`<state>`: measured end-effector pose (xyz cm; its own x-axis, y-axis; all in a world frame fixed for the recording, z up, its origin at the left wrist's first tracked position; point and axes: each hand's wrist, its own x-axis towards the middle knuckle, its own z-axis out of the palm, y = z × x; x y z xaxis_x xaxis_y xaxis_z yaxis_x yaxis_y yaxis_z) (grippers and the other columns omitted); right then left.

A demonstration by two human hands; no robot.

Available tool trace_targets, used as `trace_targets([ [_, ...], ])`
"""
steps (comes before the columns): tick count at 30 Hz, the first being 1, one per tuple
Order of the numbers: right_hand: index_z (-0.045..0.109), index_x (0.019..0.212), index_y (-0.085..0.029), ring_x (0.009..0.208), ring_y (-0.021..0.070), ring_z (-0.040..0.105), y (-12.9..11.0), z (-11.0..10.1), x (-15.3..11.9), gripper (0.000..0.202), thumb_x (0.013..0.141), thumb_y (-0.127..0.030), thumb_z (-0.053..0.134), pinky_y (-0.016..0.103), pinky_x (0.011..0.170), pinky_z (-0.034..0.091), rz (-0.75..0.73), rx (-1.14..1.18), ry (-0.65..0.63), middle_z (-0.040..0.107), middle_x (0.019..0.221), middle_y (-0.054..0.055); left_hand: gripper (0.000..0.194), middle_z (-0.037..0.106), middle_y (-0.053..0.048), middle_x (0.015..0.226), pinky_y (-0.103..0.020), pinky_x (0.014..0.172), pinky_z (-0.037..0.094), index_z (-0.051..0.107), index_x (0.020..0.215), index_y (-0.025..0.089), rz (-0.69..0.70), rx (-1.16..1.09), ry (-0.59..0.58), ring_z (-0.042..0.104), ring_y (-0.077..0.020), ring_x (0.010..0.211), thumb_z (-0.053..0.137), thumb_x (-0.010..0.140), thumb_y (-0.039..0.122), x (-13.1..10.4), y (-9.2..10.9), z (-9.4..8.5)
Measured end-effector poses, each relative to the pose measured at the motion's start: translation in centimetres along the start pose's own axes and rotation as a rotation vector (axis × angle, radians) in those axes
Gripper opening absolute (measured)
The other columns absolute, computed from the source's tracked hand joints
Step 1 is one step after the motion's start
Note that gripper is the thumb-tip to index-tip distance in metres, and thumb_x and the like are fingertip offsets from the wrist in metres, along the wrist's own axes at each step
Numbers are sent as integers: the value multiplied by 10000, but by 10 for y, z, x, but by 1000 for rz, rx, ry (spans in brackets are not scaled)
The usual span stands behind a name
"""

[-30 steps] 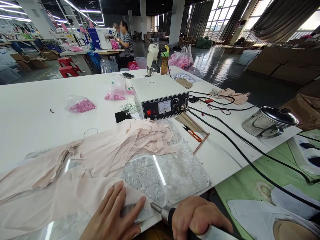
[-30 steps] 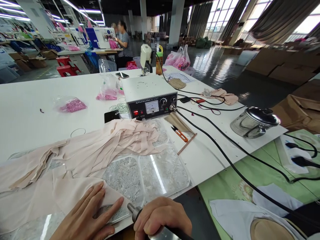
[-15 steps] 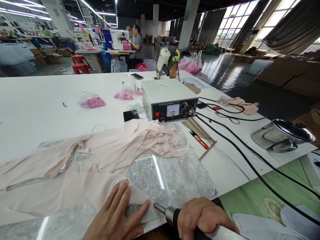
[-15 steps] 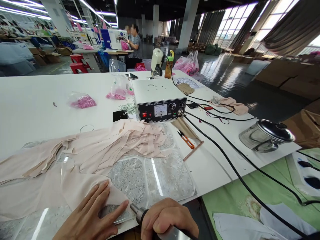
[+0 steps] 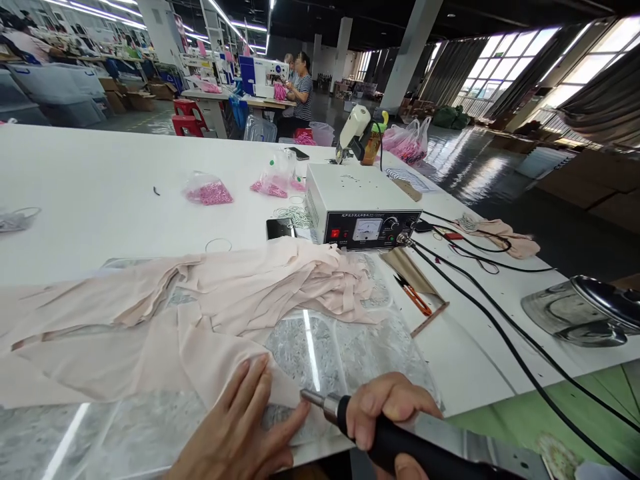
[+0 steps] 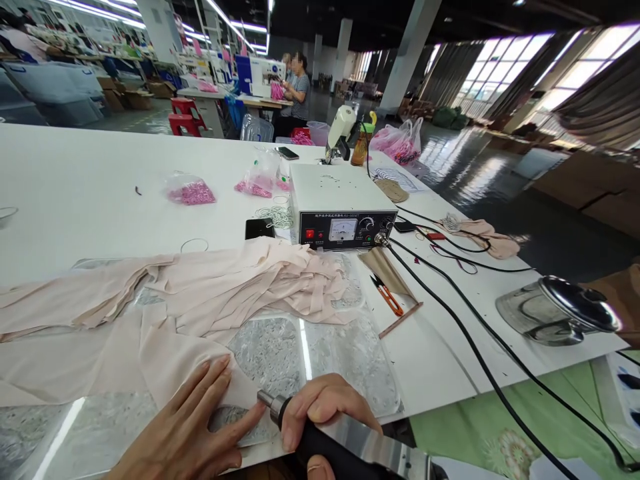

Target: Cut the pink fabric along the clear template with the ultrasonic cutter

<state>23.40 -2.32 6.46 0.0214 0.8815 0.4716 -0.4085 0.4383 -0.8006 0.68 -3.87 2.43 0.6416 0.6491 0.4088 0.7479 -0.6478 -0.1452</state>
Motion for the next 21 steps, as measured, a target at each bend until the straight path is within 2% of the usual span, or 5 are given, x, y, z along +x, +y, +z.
trace_targets([
  [4,617,1065,-287,584,144,604,-2,7,1,182,939,-417,601,292,521,485,-9,-47,49,631,830,14,885,533,-181,1384,-526,1049,453,325,1565,369,55,33,-71,449,-413,1359,776,831,572,-3,-1,-2],
  [9,624,982,-301,549,118,614,1,6,-1,120,918,-393,669,290,525,512,70,31,32,630,869,-7,751,550,-158,1350,-539,1045,446,352,1545,406,6,5,-3,463,-400,1344,618,901,687,-6,1,5],
  [13,623,951,-295,553,128,626,2,4,0,100,930,-387,655,307,540,529,72,29,16,647,860,0,861,560,-137,1349,-561,1086,411,361,1541,403,9,13,-54,422,-417,1378,784,815,592,-7,2,6],
  [15,624,958,-292,546,133,624,1,5,1,110,932,-396,648,316,535,529,79,14,26,647,855,7,875,560,-147,1347,-568,1087,406,371,1537,391,14,24,-52,416,-429,1382,798,800,593,-7,3,6],
  [21,611,965,-290,557,132,630,2,13,9,99,976,-384,583,303,525,528,82,8,43,643,860,11,693,568,-145,1315,-536,1082,400,420,1501,388,-12,20,62,468,-397,1346,596,907,698,-5,3,10],
])
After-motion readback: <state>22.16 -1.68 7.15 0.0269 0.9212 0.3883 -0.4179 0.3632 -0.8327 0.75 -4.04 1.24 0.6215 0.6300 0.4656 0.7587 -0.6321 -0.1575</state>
